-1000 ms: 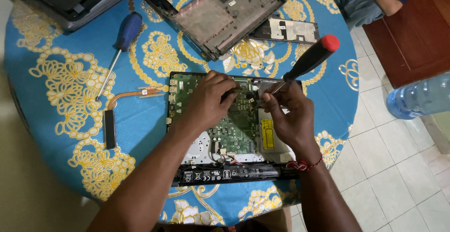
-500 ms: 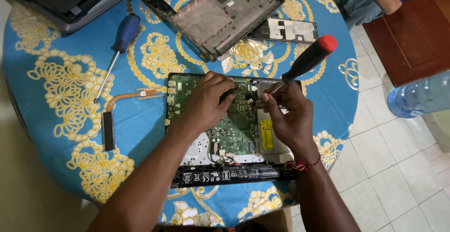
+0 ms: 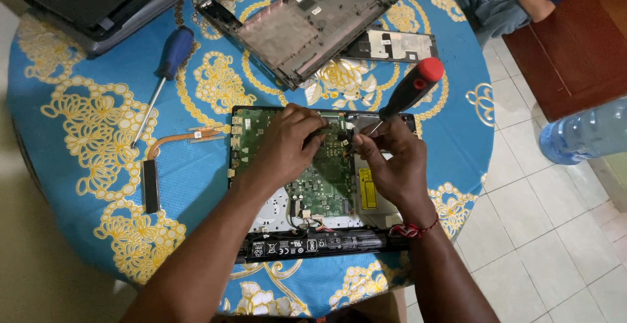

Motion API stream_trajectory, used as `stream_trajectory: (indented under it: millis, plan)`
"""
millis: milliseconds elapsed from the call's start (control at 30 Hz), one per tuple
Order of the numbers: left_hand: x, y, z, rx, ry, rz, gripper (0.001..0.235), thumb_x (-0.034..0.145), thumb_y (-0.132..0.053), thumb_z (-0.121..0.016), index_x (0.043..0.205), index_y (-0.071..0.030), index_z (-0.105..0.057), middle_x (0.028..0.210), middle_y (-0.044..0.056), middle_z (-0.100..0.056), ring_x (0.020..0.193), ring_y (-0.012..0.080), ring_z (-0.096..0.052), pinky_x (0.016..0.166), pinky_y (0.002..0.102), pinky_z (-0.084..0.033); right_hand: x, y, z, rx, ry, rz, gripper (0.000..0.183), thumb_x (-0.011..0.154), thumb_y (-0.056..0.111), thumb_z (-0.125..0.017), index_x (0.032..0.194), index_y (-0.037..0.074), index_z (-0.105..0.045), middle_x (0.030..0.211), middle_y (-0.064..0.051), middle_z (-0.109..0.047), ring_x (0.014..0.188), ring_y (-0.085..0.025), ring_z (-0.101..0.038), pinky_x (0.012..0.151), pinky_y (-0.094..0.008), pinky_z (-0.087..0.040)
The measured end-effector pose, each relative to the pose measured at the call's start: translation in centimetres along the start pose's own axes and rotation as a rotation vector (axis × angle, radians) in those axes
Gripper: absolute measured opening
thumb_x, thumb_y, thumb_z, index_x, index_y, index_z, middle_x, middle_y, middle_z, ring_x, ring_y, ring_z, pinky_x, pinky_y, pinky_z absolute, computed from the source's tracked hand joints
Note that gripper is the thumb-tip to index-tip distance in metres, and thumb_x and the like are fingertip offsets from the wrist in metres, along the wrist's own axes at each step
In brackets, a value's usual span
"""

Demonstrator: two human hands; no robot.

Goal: The person uses a screwdriver to remove screws from the internal components of a disassembled laptop motherboard. They carefully unscrew and remove a metal bracket and other small parts from the circuit board.

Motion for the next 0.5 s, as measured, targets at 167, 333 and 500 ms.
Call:
stream_trajectory:
  millis: [167, 333, 500]
  plan:
    - [0.4, -2.6, 0.9, 0.033, 0.037, -0.045, 0.017, 0.097, -0.006, -0.065, 0.112, -0.003, -0.072, 0.105, 0.015, -0.069, 0.111, 0.0333, -0.062, 0.092, 0.048, -0.052, 0.1, 0.1, 0.4, -0.046, -0.044, -0.048, 0.014, 0.096, 0.001, -0.073, 0.091, -0.004, -0.060, 0.072, -0.022, -0.071, 0.063, -0.029, -0.073, 0.061, -0.041, -0.061]
    - [0.8, -5.3, 1.3, -0.076, 0.086, -0.047, 0.020, 0.099, -0.006, -0.064, 0.117, 0.000, -0.069, 0.106, 0.019, -0.069, 0.110, 0.0383, -0.063, 0.091, 0.052, -0.053, -0.3, -0.9, 1.1, -0.044, -0.081, -0.091, 0.018, 0.095, 0.003, -0.076, 0.089, -0.003, -0.060, 0.069, -0.019, -0.070, 0.060, -0.027, -0.071, 0.060, -0.039, -0.059]
    - [1.7, -6.2, -0.3, -0.074, 0.239, -0.083, 0.029, 0.094, -0.004, -0.067, 0.121, 0.005, -0.068, 0.108, 0.022, -0.069, 0.111, 0.0392, -0.064, 0.094, 0.051, -0.051, -0.3, -1.1, 1.3, -0.080, -0.068, -0.125, 0.018, 0.095, 0.005, -0.077, 0.089, -0.004, -0.062, 0.069, -0.022, -0.071, 0.063, -0.029, -0.074, 0.062, -0.040, -0.061]
Point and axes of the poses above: each hand's wrist, its own x-axis towards the middle knuckle, its own z-axis out of the back of the hand, y = z × x, the point moved 8 cm from there along x, towards the middle knuckle
